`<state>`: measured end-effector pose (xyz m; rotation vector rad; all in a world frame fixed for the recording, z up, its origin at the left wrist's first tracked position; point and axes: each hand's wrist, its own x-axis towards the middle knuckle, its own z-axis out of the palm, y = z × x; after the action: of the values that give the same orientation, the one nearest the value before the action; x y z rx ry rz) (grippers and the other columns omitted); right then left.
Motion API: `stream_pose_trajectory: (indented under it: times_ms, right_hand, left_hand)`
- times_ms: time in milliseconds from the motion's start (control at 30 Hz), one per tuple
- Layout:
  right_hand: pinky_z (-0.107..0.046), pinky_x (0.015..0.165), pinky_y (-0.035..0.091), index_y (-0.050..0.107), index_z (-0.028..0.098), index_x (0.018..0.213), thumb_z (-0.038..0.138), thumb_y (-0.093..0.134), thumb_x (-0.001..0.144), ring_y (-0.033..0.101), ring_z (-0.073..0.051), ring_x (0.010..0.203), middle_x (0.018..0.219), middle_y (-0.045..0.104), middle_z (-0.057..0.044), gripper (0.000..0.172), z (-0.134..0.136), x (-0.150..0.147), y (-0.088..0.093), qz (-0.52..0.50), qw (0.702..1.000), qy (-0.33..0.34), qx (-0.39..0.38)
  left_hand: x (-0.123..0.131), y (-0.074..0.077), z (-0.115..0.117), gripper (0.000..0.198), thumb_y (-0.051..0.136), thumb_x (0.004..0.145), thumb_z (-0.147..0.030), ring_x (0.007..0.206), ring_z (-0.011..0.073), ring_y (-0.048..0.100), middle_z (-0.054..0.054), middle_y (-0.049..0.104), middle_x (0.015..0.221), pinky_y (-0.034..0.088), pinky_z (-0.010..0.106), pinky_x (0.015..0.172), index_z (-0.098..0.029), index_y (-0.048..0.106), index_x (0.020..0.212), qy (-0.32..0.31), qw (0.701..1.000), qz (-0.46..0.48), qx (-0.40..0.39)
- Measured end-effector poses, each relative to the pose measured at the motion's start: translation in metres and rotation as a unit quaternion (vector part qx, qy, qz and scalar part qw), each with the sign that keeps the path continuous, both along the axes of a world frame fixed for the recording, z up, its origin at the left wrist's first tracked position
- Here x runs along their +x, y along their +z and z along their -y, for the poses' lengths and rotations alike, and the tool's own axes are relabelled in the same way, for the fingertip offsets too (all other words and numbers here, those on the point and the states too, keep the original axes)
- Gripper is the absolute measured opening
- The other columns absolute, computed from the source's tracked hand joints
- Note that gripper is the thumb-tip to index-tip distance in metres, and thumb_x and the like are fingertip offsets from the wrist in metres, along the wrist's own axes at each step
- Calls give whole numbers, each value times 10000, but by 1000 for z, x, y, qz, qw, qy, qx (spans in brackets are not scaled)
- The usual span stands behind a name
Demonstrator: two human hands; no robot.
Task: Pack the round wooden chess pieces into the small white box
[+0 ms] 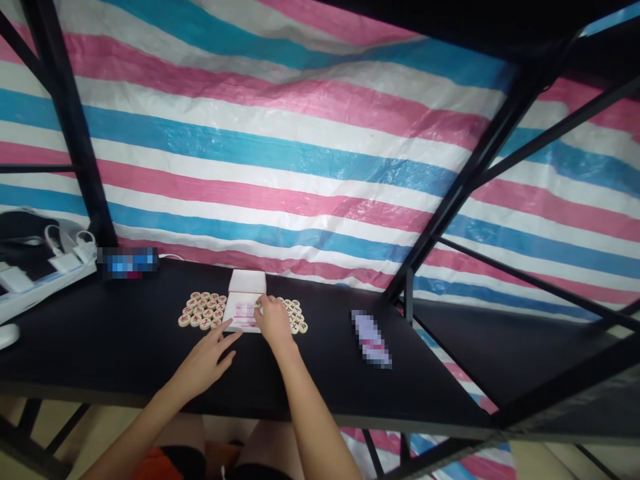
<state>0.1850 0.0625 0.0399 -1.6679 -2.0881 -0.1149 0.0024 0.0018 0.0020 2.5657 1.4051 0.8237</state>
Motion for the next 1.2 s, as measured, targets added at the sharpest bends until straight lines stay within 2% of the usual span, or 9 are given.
stream_pose_trajectory:
  times_ms: [100, 200, 367, 533, 733, 967, 1200]
  right_hand:
    - [-296, 749, 425, 623, 171, 978, 197, 505, 852, 559, -225, 887, 917, 649, -88, 175, -23, -2, 0, 50, 999, -10, -14]
    - [-304, 732, 422, 644, 152, 944, 180, 507, 846, 550, -235, 891, 913, 651, -108, 171, -35, -3, -4, 73, 997, -10, -23]
    - [-330, 759, 419, 680, 140, 875, 160, 476, 866, 525, -248, 946, 975, 632, -139, 205, -39, -1, -11, 97, 995, 1, -27]
    - [-314, 771, 420, 698, 146, 866, 177, 479, 875, 537, -235, 935, 965, 629, -130, 222, -39, 3, -9, 85, 996, 7, -26]
    - [-267, 842, 400, 637, 167, 1100, 132, 417, 898, 549, -187, 954, 1011, 623, -96, 301, -22, 29, -4, 34, 999, -14, -5]
    - [-289, 882, 388, 700, 195, 940, 157, 528, 830, 554, -205, 955, 967, 647, -83, 207, 5, 46, -10, 65, 997, 42, -29]
    - [-346, 897, 386, 682, 189, 927, 174, 541, 818, 553, -241, 958, 920, 672, -102, 178, 11, 43, -14, 82, 995, 41, -31]
  left_hand:
    - [1, 3, 2, 356, 500, 847, -161, 1158, 280, 518, 121, 503, 1325, 438, 442, 976, -208, 602, 1184, 0, 1000, -12, -1]
    - [2, 5, 2, 347, 500, 847, -160, 1137, 274, 525, 107, 534, 1290, 441, 441, 967, -211, 608, 1173, -1, 1000, -16, -7]
    - [1, 2, 0, 360, 500, 851, -172, 1135, 266, 518, 98, 543, 1283, 440, 435, 961, -210, 581, 1199, 2, 1000, -2, -11]
    - [0, 1, -1, 316, 502, 852, -182, 1137, 264, 519, 99, 549, 1280, 441, 436, 957, -211, 621, 1143, 4, 1000, 6, -18]
    - [-1, 1, -2, 325, 502, 850, -177, 1141, 260, 522, 94, 546, 1291, 438, 437, 964, -224, 627, 1147, -6, 1000, 13, -1]
    - [-3, 3, 2, 316, 467, 858, -174, 1033, 234, 588, 114, 525, 1273, 469, 405, 942, -202, 634, 1125, -2, 999, 39, 10]
    - [-2, 3, 4, 269, 478, 848, -159, 959, 211, 605, 88, 569, 1159, 488, 377, 901, -214, 653, 1045, -1, 999, 45, 11]
